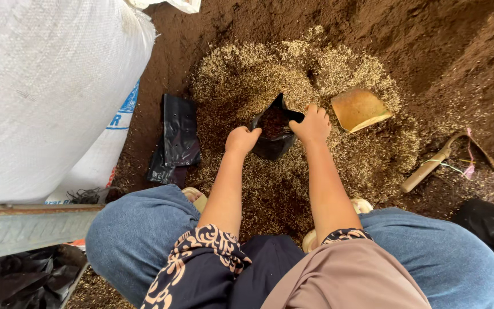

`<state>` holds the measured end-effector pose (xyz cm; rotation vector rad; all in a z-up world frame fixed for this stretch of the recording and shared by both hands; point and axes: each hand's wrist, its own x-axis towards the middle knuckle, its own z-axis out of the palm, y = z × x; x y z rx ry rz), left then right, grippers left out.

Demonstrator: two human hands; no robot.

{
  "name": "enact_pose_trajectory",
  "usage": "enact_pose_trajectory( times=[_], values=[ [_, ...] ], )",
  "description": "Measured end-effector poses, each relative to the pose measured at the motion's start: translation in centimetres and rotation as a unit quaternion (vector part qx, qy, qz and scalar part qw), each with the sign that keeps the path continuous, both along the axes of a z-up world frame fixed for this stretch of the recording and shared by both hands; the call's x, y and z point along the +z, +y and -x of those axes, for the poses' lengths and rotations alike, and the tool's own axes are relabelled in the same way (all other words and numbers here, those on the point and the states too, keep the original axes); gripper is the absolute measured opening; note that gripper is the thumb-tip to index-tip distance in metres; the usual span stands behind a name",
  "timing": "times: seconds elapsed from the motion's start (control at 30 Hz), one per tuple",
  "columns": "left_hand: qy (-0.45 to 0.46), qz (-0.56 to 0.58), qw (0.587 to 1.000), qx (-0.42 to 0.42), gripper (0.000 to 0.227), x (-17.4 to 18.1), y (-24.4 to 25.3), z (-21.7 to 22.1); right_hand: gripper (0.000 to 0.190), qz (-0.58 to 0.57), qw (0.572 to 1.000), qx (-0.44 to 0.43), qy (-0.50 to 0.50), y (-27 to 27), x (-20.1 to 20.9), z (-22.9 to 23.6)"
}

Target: The person scoops grains from a large pile using a scoop and pours them into small black plastic bags. They then tie the bags closed and place them aside. The process is repeated multiple times.

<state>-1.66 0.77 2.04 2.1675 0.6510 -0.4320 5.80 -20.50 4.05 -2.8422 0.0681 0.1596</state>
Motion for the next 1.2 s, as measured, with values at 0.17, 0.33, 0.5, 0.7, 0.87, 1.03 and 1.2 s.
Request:
enact_pose_trajectory(
  times=[0.17,0.33,0.5,0.7,0.87,1.03,1.2],
  values=[
    [-0.009,0.016,1.0,-0.026,0.037,0.7,-0.7,0.4,0.05,-0.034,0.997,0.015,-0.072,1.1,-1.2,-1.4],
    [-0.182,0.05,0.981,0.051,0.031,1.7,-0.3,0.0,0.031,-0.209,0.967,-0.04,-0.14,-1.4,-2.4,-3.1],
    [-0.145,0.009,0.987,0.062,0.029,0.1,0.2,-0.9,0.031,-0.156,0.987,-0.033,-0.013,-3.4,-1.1,-2.2],
    [-0.057,0.046,0.997,0.003,0.036,-2.3,-0.5,-1.9,0.047,-0.186,0.962,0.174,-0.095,-2.0,2.5,1.2],
    [-0.109,0.251,0.959,0.072,0.038,-4.0,-0.2,-3.2,0.028,0.048,0.951,0.294,0.088,1.0,3.5,2.3],
    [-0.245,0.375,0.863,0.234,0.045,-7.1,-0.2,-2.8,0.025,-0.146,0.961,0.233,-0.019,1.9,4.5,0.8],
    [-0.124,0.363,0.882,0.275,0.078,-11.7,-3.3,0.5,0.032,-0.162,0.965,0.202,-0.032,3.2,5.2,-0.8]
  ],
)
